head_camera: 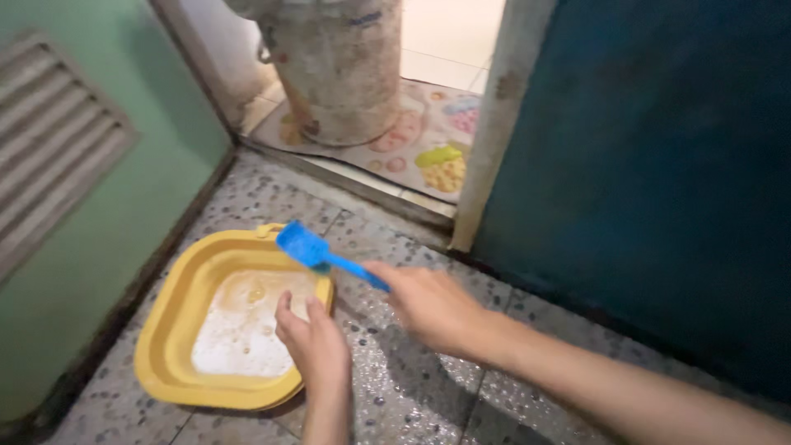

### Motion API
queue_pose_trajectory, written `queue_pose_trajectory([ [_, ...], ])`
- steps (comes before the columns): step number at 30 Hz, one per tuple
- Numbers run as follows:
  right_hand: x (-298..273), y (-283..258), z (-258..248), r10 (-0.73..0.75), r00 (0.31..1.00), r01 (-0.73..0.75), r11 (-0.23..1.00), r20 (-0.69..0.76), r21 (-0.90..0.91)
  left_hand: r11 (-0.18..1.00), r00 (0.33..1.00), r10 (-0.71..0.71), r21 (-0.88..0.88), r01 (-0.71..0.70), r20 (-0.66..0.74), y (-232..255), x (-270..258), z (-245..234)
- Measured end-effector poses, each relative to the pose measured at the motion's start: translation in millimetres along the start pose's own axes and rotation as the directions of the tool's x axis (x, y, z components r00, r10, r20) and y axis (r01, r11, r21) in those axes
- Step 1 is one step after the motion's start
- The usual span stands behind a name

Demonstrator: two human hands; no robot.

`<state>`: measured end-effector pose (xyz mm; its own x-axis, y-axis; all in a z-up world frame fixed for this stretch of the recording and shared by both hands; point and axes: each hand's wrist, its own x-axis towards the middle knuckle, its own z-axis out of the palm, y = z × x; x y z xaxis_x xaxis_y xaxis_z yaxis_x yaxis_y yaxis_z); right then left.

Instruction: The person scrubs the floor tiles and base of a wall with a blue brush, dipping it into a yellow basin containing soapy water.

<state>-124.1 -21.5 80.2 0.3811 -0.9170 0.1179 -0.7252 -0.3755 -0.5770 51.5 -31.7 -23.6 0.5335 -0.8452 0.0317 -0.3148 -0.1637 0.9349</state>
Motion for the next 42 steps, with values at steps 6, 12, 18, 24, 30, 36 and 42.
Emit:
queue_pose_trajectory([
  [6, 72.0, -46.1, 82.4, 0.094, 0.976, -0.096, 0.995, 0.199, 0.0, 0.982, 0.972, -0.19, -0.026, 0.188, -0.138, -22.1, 27.9, -32.6],
  [12, 75.5, -25.3, 112.6, 0.11, 0.927, -0.242, 0.906, 0.358, 0.348, 0.97, 0.967, -0.242, -0.023, 0.241, -0.076, -35.3, 34.5, -48.1],
  [18, -11.8, -1.5, 10.0, 0.177, 0.97, -0.202, 0.968, 0.167, 0.15, 0.964, 0.962, -0.267, -0.002, 0.268, 0.056, -22.4, 20.8, -26.2],
  [24, -99.8, 54.0, -68.3, 0.367, 0.928, -0.344, 0.906, 0.055, -0.249, 0.988, 0.961, -0.149, 0.005, 0.152, 0.234, -2.6, -21.0, 45.8],
  [30, -194.0, 130.3, -70.9, 0.576, 0.816, -0.529, 0.781, 0.055, -0.331, 0.987, 0.894, -0.154, 0.115, 0.116, 0.421, 37.9, -80.9, 102.7],
  [36, -247.7, 173.2, -23.9, 0.601, 0.797, -0.603, 0.788, -0.058, -0.125, 0.993, 0.846, -0.09, 0.115, 0.034, 0.526, 44.1, -115.5, 123.6],
  [42, -160.4, 146.8, -2.6, 0.514, 0.846, -0.516, 0.856, -0.137, 0.028, 0.995, 0.847, 0.022, 0.066, -0.068, 0.531, 14.2, -112.6, 138.9],
])
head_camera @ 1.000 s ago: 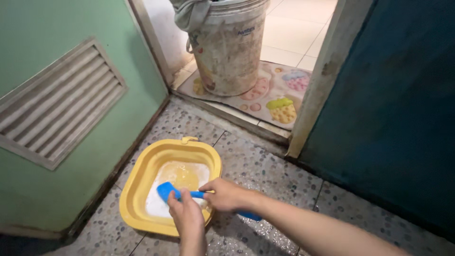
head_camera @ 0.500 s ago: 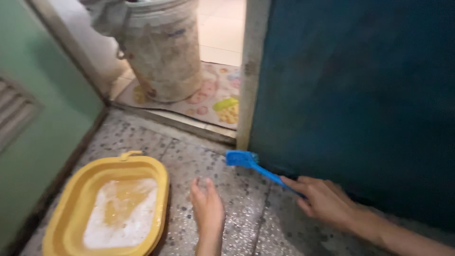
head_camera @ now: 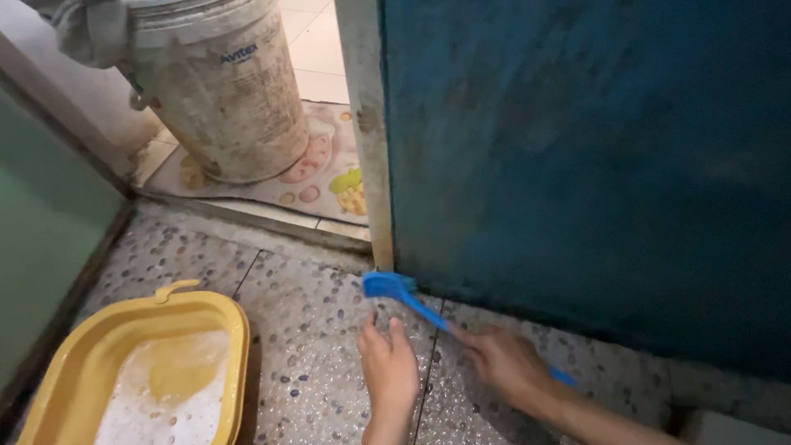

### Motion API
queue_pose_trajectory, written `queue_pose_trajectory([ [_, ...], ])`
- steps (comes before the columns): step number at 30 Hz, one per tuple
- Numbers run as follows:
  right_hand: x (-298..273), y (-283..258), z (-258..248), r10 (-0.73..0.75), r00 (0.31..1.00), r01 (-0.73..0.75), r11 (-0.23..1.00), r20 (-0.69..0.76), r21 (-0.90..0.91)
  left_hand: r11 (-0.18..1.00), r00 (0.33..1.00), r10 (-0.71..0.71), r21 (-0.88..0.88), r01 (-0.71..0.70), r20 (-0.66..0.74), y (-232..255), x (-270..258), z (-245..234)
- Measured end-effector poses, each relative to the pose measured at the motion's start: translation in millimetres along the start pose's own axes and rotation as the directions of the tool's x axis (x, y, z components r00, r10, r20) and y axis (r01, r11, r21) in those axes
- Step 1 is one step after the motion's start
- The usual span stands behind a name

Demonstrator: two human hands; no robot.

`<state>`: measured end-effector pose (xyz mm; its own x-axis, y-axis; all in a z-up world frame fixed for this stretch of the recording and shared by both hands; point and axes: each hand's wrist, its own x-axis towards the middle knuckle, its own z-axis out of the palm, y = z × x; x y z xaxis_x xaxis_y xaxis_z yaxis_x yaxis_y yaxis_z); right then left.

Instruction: The person scrubs the floor tiles and base of a wall with a blue brush, dipping it into a yellow basin containing soapy water.

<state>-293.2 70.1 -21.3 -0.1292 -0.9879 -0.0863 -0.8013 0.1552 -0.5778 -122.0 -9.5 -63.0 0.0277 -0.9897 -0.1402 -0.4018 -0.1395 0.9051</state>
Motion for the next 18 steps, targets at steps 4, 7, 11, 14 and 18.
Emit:
queue_pose_trajectory([
  [4, 5.5, -9.3, -11.7, 0.064, 0.995, -0.056, 0.993, 0.076, -0.105, 0.998, 0.999, -0.032, -0.048, 0.031, -0.02, 5.9, 13.6, 14.1],
  [7, -24.5, 21.3, -24.9, 0.276, 0.948, -0.253, 0.956, 0.162, -0.148, 0.995, 0.996, -0.078, -0.059, 0.08, 0.044, 17.7, 14.4, 23.4],
  [11, -86.9, 100.7, -51.4, 0.44, 0.875, -0.397, 0.892, 0.203, -0.218, 0.997, 0.998, 0.028, -0.078, -0.023, 0.057, 27.7, 12.0, 38.2],
  [14, -123.9, 145.7, -55.6, 0.417, 0.907, -0.372, 0.862, 0.064, -0.346, 0.995, 0.994, -0.001, -0.096, 0.012, 0.112, 31.9, 12.1, 48.1],
  [18, -115.9, 139.4, -36.1, 0.237, 0.971, -0.232, 0.96, 0.019, -0.16, 0.999, 0.993, -0.012, -0.051, 0.018, 0.117, 32.8, 11.8, 46.4],
])
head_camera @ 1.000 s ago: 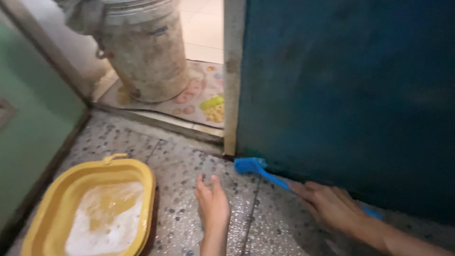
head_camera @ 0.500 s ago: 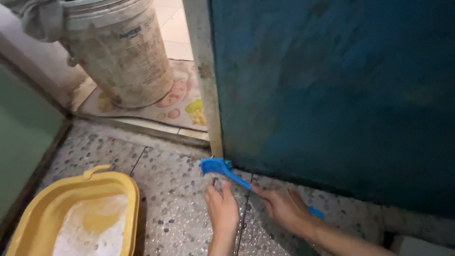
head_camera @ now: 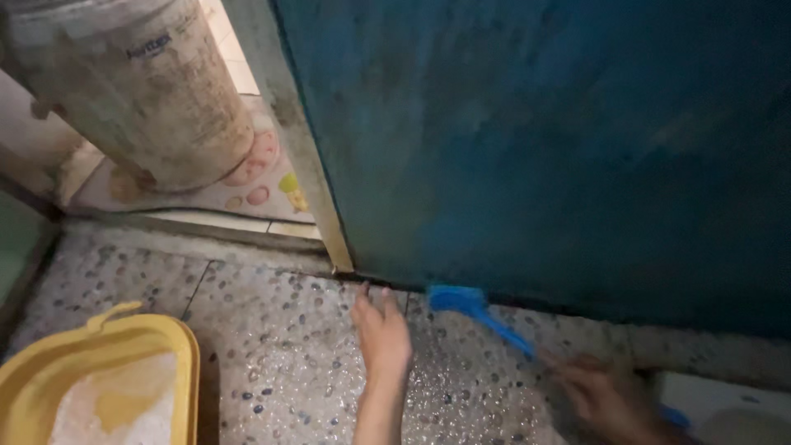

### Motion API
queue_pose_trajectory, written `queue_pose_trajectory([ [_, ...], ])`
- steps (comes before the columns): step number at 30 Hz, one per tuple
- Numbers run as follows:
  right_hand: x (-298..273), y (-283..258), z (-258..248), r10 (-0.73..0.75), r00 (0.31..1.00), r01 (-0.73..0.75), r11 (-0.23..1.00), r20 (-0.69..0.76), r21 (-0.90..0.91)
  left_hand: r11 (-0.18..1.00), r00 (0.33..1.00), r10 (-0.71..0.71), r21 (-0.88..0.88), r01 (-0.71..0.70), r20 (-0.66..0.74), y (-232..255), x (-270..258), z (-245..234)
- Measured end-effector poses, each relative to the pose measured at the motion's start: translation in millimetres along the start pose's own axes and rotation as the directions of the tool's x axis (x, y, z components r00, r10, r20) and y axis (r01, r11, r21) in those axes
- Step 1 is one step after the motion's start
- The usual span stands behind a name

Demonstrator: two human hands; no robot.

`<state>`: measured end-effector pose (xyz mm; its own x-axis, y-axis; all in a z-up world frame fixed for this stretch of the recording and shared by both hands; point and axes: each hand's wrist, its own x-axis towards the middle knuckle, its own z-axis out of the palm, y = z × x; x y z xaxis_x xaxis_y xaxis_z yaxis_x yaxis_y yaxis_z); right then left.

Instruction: The person scrubs the floor tiles and base of a wall with a blue brush, dipping it into a yellow basin containing soapy water.

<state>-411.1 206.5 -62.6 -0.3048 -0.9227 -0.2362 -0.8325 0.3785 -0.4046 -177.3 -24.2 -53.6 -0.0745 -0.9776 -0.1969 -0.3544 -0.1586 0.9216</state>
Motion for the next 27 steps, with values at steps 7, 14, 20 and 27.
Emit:
queue_pose_trajectory([
  [7, 73.8, -136.7, -4.5, -0.228, 0.971, 0.236, 0.964, -0.077, 0.124, 0.998, 0.997, 0.028, 0.066, -0.024, -0.068, -18.5, 14.3, -7.7],
  [14, 24.0, -16.7, -8.9, -0.061, 0.998, 0.061, 0.998, 0.006, 0.011, 0.984, 0.985, 0.169, 0.061, -0.166, -0.035, -21.6, 14.2, 38.5],
  [20, -71.5, 110.3, -24.0, 0.556, 0.823, -0.475, 0.787, 0.119, -0.394, 0.978, 0.977, 0.209, -0.03, -0.208, 0.028, 2.5, -1.7, 72.2],
  [27, 1.7, 12.3, 4.1, 0.179, 0.976, -0.202, 0.959, 0.127, 0.201, 0.993, 0.993, 0.118, -0.006, -0.118, 0.017, -4.2, 6.9, 62.1],
])
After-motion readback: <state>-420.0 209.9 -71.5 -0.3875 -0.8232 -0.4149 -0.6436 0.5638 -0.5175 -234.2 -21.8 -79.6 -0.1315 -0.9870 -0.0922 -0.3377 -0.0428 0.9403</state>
